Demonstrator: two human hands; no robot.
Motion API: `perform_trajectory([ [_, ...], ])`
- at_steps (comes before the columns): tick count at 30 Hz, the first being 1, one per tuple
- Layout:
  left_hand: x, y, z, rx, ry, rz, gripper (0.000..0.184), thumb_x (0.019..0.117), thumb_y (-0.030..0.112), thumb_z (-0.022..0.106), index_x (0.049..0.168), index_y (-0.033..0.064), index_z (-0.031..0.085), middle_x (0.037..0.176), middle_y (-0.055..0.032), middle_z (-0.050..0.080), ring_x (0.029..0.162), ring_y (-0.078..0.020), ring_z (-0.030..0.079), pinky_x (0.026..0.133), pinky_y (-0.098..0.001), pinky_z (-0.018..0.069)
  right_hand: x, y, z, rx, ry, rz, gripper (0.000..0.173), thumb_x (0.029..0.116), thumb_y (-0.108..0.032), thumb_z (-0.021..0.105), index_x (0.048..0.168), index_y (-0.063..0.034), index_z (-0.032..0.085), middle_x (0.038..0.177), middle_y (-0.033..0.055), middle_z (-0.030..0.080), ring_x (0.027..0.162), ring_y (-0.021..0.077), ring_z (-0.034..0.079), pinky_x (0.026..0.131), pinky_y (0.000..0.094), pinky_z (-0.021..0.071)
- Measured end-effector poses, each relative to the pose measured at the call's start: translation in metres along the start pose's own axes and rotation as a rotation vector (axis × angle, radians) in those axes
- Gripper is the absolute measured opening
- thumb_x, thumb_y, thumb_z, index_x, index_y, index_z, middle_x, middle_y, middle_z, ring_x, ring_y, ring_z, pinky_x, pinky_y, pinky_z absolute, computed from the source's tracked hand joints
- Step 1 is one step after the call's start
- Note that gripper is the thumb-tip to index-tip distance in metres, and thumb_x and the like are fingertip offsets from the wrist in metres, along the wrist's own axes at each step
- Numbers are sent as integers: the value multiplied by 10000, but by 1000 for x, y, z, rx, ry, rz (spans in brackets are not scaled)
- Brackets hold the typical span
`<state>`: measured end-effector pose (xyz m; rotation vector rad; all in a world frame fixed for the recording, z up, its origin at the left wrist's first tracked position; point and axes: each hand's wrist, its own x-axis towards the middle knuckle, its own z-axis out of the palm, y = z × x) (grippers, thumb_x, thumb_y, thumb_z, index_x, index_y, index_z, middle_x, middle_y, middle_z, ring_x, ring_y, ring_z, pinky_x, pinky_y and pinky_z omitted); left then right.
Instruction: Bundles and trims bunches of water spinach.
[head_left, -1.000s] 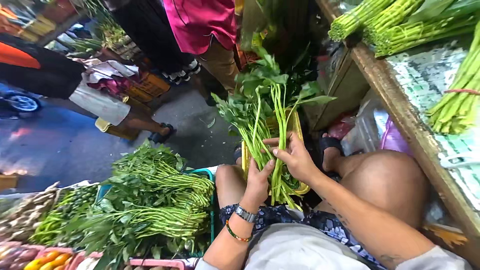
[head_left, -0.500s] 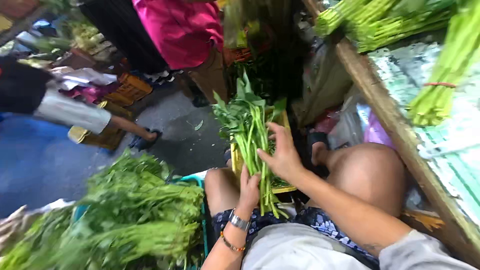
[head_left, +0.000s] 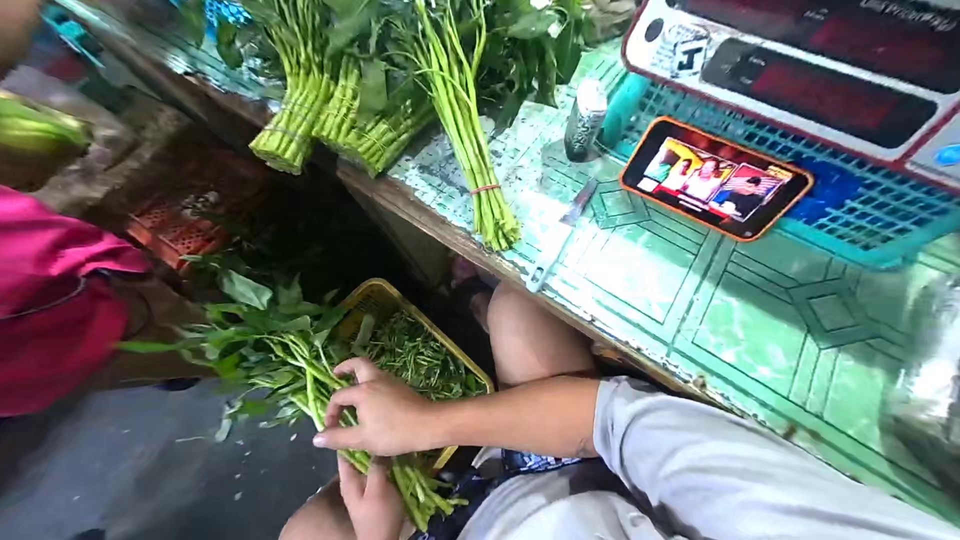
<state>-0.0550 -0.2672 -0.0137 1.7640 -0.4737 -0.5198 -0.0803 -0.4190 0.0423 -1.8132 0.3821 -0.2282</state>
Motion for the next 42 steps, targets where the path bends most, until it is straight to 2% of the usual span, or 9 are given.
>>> perform_trajectory([
  [4,3,-4,-1,-92,66,-14,402,992,78,452,1358,-87,457,1153,-90,641,1016,-34,646,910,-248,553,1,4,14,-112,-132,93,250,945,-327,720,1071,-117,766,1669,163,271,1453,361,393,1126,544,418],
  [10,-2,-7,-3,-141,56,-122,510,963,101,382,1462,-6,417,1404,-90,541,1205,-78,570,1010,-296,507,9,8,19,-307,-282,191,324,926,-366,691,1029,-66,756,1661,136,291,1457,364,369,1085,610,405],
  [14,0,-10,-11,-182,41,-168,413,951,91,433,1355,23,483,1182,-36,645,1027,-58,651,882,-290,578,7,6,22,-347,-348,193,335,915,-376,713,1014,-59,755,1648,151,305,1452,384,359,1052,636,413],
  [19,0,-6,-16,-31,24,-180,509,940,31,434,1448,-2,423,1218,-93,635,1039,-88,651,895,-308,572,2,-2,17,-303,-454,241,380,916,-404,731,1084,-65,763,1645,162,313,1440,411,369,1014,678,424],
  [24,3,-1,-9,69,26,-150,590,932,46,529,1501,-9,383,1339,-144,587,1119,-90,636,938,-287,557,18,8,18,-278,-277,297,464,1009,-482,582,1087,-58,754,1636,145,342,1475,376,349,1093,643,387],
  [29,4,-4,-10,35,14,-108,621,920,43,509,1516,-22,347,1400,-141,548,1168,-75,611,976,-274,538,18,7,18,-274,-265,268,390,960,-422,657,1067,-59,755,1656,141,297,1462,367,362,1068,631,411],
  [34,11,-1,-18,4,43,-83,488,989,82,471,1461,-19,401,1247,-70,637,1058,-38,648,916,-260,566,0,3,31,-282,-268,178,377,973,-419,648,1058,-70,762,1669,146,279,1476,367,353,1119,613,380],
  [37,9,5,-21,-2,51,-130,483,1012,76,448,1482,-19,390,1351,-102,598,1119,-59,631,949,-272,550,4,5,20,-138,-142,177,350,932,-386,734,1065,-62,747,1617,178,360,1408,363,447,1086,584,435],
  [42,1,25,-53,-246,90,-205,455,1031,242,354,1431,51,454,922,-83,719,722,-162,699,629,-358,615,10,3,1,429,168,314,549,982,-339,700,1380,4,541,1429,210,549,1291,287,579,1072,439,510],
])
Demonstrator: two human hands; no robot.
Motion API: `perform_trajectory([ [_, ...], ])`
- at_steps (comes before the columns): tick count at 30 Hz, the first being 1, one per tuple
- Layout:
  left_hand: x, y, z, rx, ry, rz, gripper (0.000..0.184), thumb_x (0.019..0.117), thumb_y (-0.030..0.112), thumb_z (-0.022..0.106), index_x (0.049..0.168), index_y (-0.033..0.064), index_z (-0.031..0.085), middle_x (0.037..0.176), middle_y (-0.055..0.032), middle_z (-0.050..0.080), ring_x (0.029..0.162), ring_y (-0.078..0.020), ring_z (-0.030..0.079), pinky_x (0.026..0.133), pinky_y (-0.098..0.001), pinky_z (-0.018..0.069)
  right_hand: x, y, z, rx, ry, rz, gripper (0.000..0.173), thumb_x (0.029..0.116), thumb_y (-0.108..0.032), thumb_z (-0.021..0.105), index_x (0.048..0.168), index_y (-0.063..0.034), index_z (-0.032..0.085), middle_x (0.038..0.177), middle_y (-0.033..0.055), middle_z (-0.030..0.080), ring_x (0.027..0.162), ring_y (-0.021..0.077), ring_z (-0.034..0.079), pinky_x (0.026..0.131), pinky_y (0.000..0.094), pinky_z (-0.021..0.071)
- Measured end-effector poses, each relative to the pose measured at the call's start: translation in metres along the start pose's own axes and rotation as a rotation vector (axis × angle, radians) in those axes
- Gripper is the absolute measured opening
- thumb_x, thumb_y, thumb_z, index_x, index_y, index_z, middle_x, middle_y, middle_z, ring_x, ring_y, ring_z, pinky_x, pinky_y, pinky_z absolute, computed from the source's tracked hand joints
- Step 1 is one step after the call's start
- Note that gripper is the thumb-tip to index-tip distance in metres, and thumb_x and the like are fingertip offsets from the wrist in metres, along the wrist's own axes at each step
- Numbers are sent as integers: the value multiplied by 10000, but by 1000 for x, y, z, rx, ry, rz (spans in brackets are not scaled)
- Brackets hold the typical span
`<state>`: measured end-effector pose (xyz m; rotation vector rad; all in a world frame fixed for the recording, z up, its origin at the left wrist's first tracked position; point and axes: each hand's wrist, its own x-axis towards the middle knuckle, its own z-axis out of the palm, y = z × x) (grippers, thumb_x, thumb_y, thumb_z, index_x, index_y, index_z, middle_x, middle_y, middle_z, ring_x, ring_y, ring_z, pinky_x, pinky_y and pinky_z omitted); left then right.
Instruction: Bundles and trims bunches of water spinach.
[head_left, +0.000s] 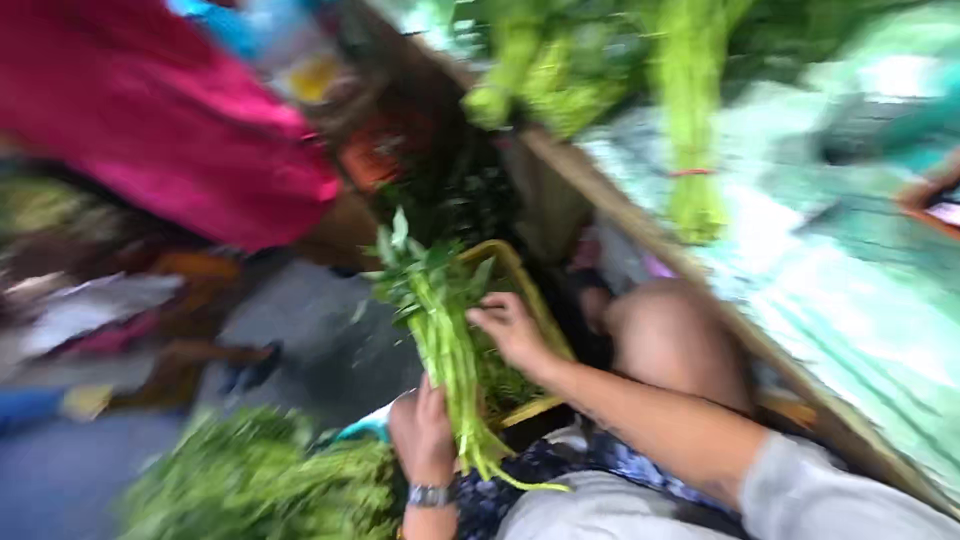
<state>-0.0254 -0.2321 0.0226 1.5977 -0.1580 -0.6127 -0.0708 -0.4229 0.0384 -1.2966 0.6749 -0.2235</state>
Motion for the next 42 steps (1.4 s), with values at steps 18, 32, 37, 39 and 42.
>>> perform_trajectory([
  [18,-16,26,4,148,-283,-56,657,730,166,870,1269,-48,561,1046,-129,740,963,-220,731,889,-397,618,-4,-6,28,435,-186,-128,768,820,-98,850,1430,33,402,1195,160,675,1065,195,703,944,356,610],
  [32,-78,149,8,1489,322,140,549,830,282,731,1326,87,597,1137,-164,707,1025,-366,698,858,-603,553,-40,-72,-50,-145,-462,-551,205,1014,-231,649,1030,-35,708,902,55,726,770,139,696,755,349,609],
  [37,-95,197,7,1857,356,327,560,836,223,764,1351,78,598,1239,-196,674,1057,-401,687,855,-593,552,-35,-52,-40,-243,38,-1199,256,944,-316,723,985,-65,742,897,41,724,819,129,702,763,365,618],
  [39,-95,212,8,1937,348,421,542,818,171,780,1320,55,613,1194,-210,683,1040,-416,688,837,-594,553,-35,-42,-29,-378,138,-1365,345,920,-407,752,1101,-113,750,1094,98,714,1068,247,671,942,475,557],
  [42,-89,221,10,2042,329,627,504,780,98,792,1255,15,647,1095,-228,698,945,-430,704,747,-592,566,-38,-34,-7,-542,206,-1475,561,887,-476,775,1354,-204,625,1401,144,596,1379,340,506,1144,550,427],
])
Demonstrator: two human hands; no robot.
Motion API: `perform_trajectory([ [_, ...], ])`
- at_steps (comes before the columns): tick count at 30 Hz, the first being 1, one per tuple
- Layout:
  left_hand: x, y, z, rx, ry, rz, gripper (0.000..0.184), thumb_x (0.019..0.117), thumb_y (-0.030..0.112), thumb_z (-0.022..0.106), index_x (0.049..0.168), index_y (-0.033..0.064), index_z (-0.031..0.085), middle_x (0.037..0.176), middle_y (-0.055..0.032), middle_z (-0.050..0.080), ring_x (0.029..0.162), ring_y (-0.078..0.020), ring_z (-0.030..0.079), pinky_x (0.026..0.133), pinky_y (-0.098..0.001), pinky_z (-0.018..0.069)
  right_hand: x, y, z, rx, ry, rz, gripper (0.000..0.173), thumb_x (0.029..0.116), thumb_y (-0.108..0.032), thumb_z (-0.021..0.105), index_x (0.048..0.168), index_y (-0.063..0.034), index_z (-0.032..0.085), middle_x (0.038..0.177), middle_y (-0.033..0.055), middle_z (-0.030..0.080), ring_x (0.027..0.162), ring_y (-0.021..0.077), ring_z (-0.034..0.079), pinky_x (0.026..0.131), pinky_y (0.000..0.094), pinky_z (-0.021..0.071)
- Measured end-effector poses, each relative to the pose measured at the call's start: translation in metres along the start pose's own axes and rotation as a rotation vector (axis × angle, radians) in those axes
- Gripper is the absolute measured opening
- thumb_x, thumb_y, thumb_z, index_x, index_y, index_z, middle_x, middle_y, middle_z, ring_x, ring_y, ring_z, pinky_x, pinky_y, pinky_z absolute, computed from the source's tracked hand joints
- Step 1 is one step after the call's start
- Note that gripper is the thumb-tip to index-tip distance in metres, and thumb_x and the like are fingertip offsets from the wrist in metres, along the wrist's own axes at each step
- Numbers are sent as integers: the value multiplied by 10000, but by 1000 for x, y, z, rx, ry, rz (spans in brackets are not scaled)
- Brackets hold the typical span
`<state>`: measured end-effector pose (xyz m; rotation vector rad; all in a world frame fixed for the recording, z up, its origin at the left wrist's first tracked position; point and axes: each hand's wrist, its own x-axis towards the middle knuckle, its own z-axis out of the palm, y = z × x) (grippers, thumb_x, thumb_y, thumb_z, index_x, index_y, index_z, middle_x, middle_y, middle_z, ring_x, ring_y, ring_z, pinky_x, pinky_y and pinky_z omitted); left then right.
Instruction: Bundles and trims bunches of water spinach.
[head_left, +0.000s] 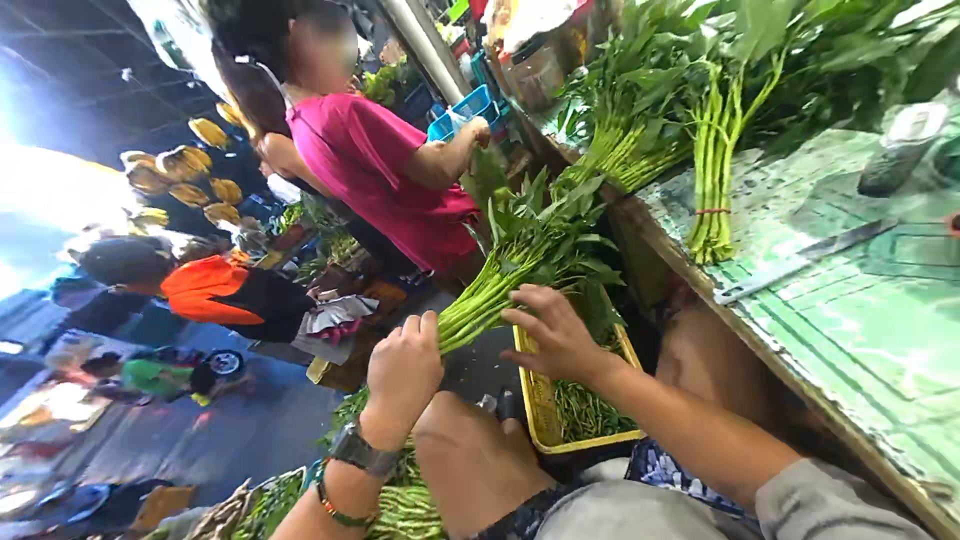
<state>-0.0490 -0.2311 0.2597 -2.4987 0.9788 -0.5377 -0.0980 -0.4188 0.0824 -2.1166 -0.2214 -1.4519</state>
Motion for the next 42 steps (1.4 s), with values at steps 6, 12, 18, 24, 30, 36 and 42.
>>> perform_trajectory([
  [6,10,23,6,-39,3,247,532,766,184,829,1206,-42,632,1038,-292,676,898,-495,694,679,-643,551,13,23,25,-226,7,-32,595,872,-317,794,1431,-297,589,1528,113,526,1496,336,382,1233,629,244],
  [12,54,-31,34,-638,-737,146,808,799,290,863,1487,110,478,1197,-251,657,1041,-417,659,897,-666,512,25,63,36,-151,-245,-178,288,949,-87,672,1228,-130,734,1034,70,758,1075,263,709,1140,538,437],
  [18,84,-20,59,-294,-586,250,664,835,173,793,1419,7,526,1235,-334,631,1123,-561,613,887,-765,456,21,81,47,-59,-586,77,750,798,-134,820,1492,-179,540,1082,119,715,1003,322,669,951,483,511],
  [24,85,11,85,-181,-363,461,658,851,140,743,1439,-23,497,1144,-353,636,964,-561,660,704,-685,527,-8,107,52,-62,-652,192,541,774,-165,850,1284,-137,671,1106,83,730,1101,296,661,1080,488,445],
  [30,148,22,133,-401,-943,357,902,781,542,839,1480,88,493,1198,-295,666,1113,-505,639,939,-733,473,-21,118,63,-132,-618,127,321,848,-16,729,1156,-105,704,988,83,724,1027,296,673,1112,499,419],
  [36,167,61,155,-448,-923,201,636,784,403,823,1274,49,628,1076,-232,687,1000,-429,671,842,-671,529,-7,88,57,-259,-635,400,614,931,3,652,1489,-231,548,1501,95,554,1499,329,378,1249,654,183],
  [42,161,53,165,-284,-568,-27,684,836,307,749,1419,42,508,1250,-241,651,1059,-452,674,848,-635,539,6,45,49,130,-990,561,465,976,-282,680,1411,-144,592,1364,139,630,1318,327,560,1202,570,309],
])
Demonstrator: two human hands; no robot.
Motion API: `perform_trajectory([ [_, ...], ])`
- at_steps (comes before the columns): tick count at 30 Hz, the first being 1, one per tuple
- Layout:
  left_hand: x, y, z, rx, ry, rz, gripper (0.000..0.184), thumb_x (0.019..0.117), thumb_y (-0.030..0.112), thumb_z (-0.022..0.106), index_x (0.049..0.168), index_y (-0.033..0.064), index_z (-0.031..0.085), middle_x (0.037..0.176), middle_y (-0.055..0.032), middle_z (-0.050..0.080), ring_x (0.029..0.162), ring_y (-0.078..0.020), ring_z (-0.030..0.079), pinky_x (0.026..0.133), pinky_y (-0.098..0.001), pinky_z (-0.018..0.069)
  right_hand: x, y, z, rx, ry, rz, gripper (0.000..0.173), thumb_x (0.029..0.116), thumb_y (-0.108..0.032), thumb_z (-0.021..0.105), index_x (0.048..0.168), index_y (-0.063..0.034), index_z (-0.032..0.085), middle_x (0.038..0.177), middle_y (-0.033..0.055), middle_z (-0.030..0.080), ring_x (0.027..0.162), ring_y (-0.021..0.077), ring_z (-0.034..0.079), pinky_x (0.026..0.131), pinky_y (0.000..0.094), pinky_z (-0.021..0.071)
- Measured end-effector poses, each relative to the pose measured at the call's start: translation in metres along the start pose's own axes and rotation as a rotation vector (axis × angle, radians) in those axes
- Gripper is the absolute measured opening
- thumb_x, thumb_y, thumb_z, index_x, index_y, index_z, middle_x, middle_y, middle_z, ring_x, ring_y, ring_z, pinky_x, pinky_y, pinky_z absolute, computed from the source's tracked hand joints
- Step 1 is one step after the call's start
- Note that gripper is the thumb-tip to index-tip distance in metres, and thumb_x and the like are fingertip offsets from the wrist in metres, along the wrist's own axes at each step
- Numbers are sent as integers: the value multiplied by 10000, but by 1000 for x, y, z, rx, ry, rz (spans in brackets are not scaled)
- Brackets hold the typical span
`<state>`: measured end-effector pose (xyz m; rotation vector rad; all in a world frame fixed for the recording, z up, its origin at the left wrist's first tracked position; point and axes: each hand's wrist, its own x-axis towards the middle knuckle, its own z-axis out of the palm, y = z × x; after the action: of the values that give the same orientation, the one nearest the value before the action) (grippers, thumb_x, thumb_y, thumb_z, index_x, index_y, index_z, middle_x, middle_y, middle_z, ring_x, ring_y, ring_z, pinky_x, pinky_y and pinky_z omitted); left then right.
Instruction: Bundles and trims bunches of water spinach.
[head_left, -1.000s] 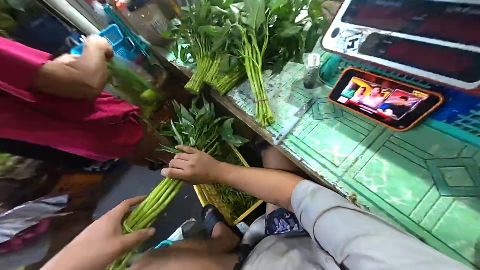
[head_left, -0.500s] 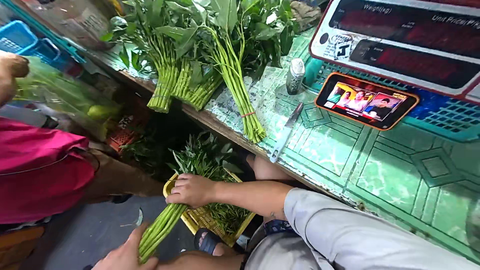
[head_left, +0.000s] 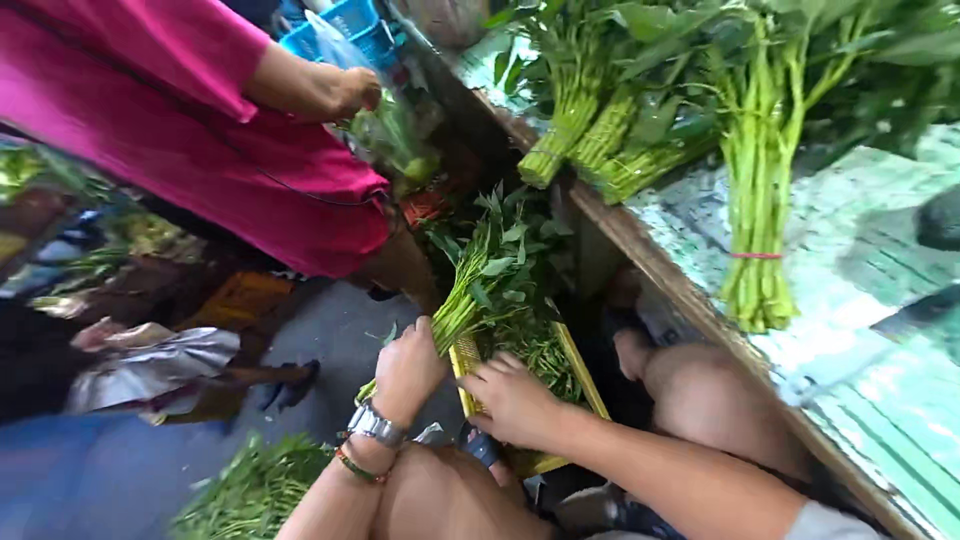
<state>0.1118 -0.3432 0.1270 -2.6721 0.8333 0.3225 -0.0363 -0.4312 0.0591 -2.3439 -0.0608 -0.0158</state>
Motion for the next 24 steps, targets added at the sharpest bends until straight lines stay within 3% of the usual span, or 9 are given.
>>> perform_trajectory([
  [2,-2,-7,-3,-21,72,-51,701,828,288,760,1431,40,501,1295,-239,632,1067,-444,675,853,-623,540,5,3,4,40,-212,25,396,1009,-325,638,1318,-78,648,1308,159,655,1269,338,591,1167,555,358],
  [5,-7,-15,-3,-42,133,-83,709,816,280,768,1430,48,500,1294,-223,632,1081,-414,676,858,-595,546,10,8,10,-53,-304,37,359,991,-239,639,1301,-58,645,1325,167,635,1270,358,575,1161,569,347],
  [9,-11,-15,-4,-88,156,-89,703,813,284,774,1425,56,512,1283,-207,645,1079,-403,679,864,-592,545,15,13,3,-40,-293,123,427,994,-314,644,1355,-87,623,1353,149,622,1299,339,561,1149,561,367],
  [16,-5,-19,-1,-385,13,-6,791,762,354,782,1462,127,492,1200,-166,688,1103,-362,672,921,-606,529,19,21,-5,54,-277,199,472,999,-378,638,1374,-93,620,1397,134,599,1314,310,557,1131,547,400],
  [19,-7,-21,-4,-361,72,25,795,782,326,781,1489,132,475,1268,-155,672,1120,-359,672,932,-599,531,18,20,-5,81,-265,190,469,999,-388,640,1363,-93,628,1387,134,607,1286,310,579,1107,540,431],
  [22,-13,-23,-4,-263,229,44,783,793,295,775,1489,95,478,1307,-166,656,1062,-372,696,864,-584,560,16,17,-10,142,-280,170,456,994,-385,662,1343,-92,640,1368,148,614,1247,321,602,1072,537,468],
  [24,-17,-28,-2,-211,358,61,775,791,270,780,1482,68,492,1285,-191,661,1032,-387,704,826,-570,573,10,8,-26,269,-266,91,437,988,-349,685,1335,-86,658,1336,146,635,1214,282,623,1065,486,491],
])
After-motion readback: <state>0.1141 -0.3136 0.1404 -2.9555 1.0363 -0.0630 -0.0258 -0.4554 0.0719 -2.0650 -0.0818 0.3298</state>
